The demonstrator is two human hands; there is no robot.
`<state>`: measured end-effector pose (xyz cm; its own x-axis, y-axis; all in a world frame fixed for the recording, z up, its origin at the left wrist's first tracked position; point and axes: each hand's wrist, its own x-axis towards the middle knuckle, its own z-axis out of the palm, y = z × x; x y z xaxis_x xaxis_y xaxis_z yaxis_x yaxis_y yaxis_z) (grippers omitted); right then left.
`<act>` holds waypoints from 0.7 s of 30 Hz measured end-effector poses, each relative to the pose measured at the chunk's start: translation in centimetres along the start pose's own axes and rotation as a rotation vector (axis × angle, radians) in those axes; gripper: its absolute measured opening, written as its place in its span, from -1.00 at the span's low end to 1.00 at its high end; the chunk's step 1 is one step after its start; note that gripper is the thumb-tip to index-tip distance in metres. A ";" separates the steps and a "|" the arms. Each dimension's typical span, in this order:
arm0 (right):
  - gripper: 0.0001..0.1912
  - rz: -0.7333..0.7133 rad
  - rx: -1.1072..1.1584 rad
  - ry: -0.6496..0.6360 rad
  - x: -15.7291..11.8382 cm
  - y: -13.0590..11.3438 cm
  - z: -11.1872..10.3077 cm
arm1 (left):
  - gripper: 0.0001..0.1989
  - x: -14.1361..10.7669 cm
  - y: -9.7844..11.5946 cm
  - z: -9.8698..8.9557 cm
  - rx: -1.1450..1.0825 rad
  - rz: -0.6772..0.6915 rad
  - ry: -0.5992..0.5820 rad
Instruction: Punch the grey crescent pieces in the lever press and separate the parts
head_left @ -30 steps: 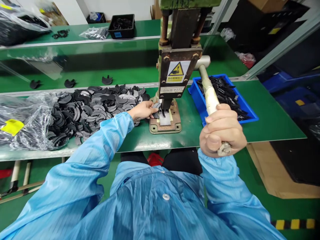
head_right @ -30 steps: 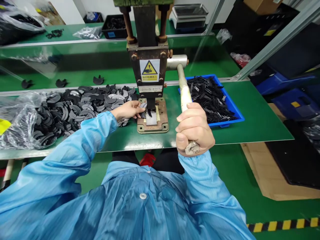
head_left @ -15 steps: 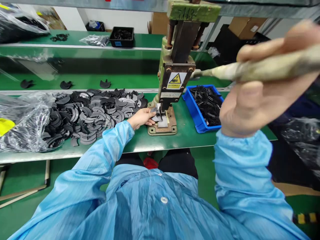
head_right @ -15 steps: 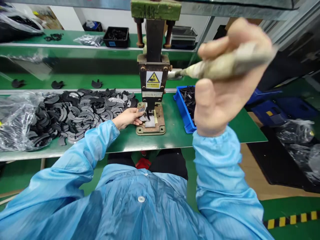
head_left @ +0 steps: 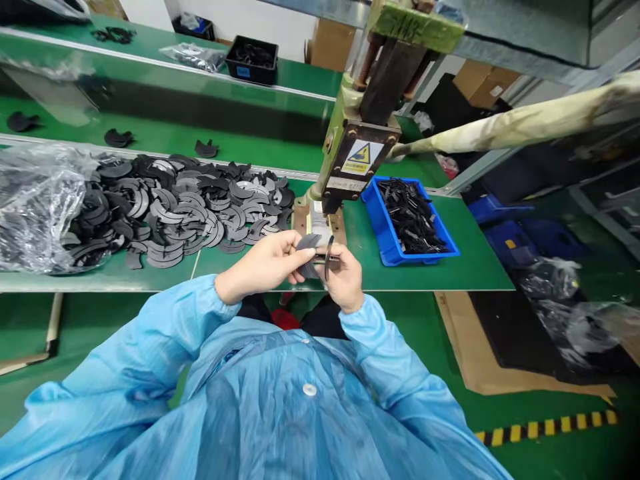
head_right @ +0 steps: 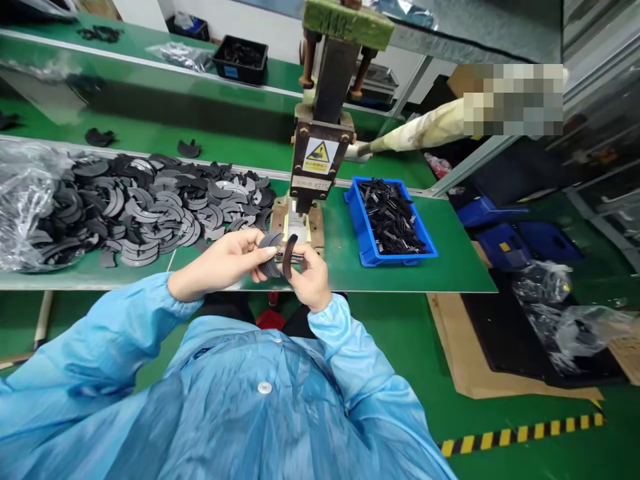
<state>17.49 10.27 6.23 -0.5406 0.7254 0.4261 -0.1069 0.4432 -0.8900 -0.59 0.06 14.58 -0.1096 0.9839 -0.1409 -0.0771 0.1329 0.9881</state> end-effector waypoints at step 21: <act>-0.80 -0.306 -0.420 -0.225 0.5 -2.0 -2.9 | -0.63 0.0 -0.7 -0.7 0.276 0.084 0.145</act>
<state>19.88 11.26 8.72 -0.7066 0.4213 0.5685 0.0296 0.8204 -0.5711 -1.20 -0.07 13.80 -0.2456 0.9683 -0.0458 0.2078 0.0987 0.9732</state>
